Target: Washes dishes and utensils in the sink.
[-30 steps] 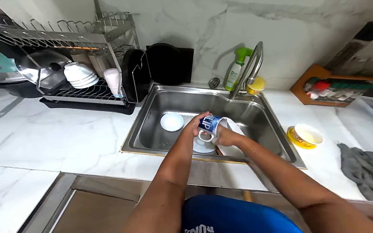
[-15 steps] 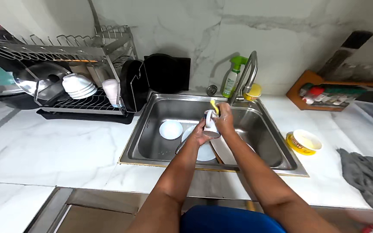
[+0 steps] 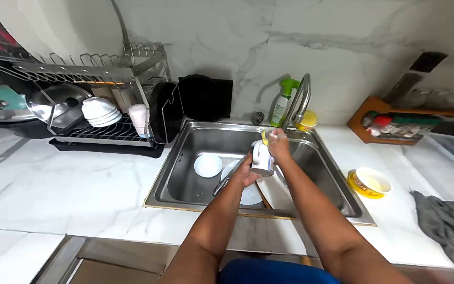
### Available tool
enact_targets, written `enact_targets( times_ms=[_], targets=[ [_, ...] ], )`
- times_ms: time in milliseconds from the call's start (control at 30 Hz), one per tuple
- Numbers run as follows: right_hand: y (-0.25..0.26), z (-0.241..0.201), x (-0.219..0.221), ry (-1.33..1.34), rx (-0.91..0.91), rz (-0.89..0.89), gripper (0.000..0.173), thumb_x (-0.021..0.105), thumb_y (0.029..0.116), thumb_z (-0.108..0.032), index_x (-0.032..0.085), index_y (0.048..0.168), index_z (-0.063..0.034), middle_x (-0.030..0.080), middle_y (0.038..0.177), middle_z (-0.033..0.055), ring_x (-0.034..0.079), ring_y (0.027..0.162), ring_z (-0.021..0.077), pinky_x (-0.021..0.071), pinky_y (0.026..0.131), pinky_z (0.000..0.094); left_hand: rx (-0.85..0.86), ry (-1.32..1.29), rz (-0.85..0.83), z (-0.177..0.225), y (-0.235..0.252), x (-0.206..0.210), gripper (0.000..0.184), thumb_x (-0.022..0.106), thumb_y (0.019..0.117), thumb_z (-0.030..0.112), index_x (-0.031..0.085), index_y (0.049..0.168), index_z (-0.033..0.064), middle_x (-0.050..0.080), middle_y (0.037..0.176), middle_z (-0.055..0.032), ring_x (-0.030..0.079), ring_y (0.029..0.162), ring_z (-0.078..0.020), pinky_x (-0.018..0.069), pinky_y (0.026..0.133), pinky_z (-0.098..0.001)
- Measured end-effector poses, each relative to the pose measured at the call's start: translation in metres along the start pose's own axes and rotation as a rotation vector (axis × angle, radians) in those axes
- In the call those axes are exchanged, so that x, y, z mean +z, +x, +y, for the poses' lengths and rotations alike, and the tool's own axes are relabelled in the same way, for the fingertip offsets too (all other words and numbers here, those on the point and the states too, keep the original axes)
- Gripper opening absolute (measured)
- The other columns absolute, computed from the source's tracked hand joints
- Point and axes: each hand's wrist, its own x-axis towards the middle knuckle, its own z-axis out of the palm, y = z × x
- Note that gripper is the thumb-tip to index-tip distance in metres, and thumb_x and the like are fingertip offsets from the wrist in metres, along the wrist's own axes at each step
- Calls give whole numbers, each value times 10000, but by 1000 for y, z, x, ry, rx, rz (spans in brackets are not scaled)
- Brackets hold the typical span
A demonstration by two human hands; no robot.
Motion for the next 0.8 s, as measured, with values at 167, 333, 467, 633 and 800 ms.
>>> enact_targets(
  times_ms=[167, 333, 467, 633, 800],
  targets=[
    [-6, -33, 7, -281, -19, -102, 357, 536, 1075, -279, 629, 1233, 27, 676, 1125, 302, 657, 1086, 464, 493, 949, 651, 147, -36, 32, 1, 2, 3, 464, 299, 1126, 422, 520, 1341, 76, 677, 1110, -103, 670, 1019, -194, 569, 910, -391],
    [-11, -24, 9, -205, -39, -143, 357, 612, 1036, -223, 557, 1311, -2, 677, 1076, 290, 673, 994, 455, 525, 863, 644, 316, 280, 72, -1, 2, 0, 480, 459, 1079, 357, 447, 1419, 19, 675, 1109, -103, 673, 971, -139, 577, 889, -341],
    [-15, -6, 18, -152, -55, -268, 379, 681, 971, -129, 580, 1312, 2, 679, 1127, 278, 669, 1047, 423, 523, 913, 628, 386, 495, 244, 3, 4, -2, 388, 480, 1097, 303, 634, 1225, -29, 703, 1001, -130, 677, 890, -149, 580, 845, -348],
    [-32, 44, 34, 565, 114, -136, 368, 413, 1107, -219, 561, 1403, -57, 664, 1253, 146, 650, 1100, 194, 555, 934, 407, 392, -131, 445, -10, 11, -8, 528, 334, 1110, 466, 609, 1210, 27, 697, 1026, -148, 685, 920, -234, 589, 821, -421],
    [-74, 51, 72, 397, 103, 30, 472, 275, 1117, -136, 341, 1503, 127, 428, 1507, 327, 452, 1407, 336, 369, 1181, 423, 358, -293, 574, -6, 16, 5, 511, 386, 1110, 437, 455, 1441, 53, 599, 1302, -192, 618, 1144, -290, 540, 958, -482]
  ],
)
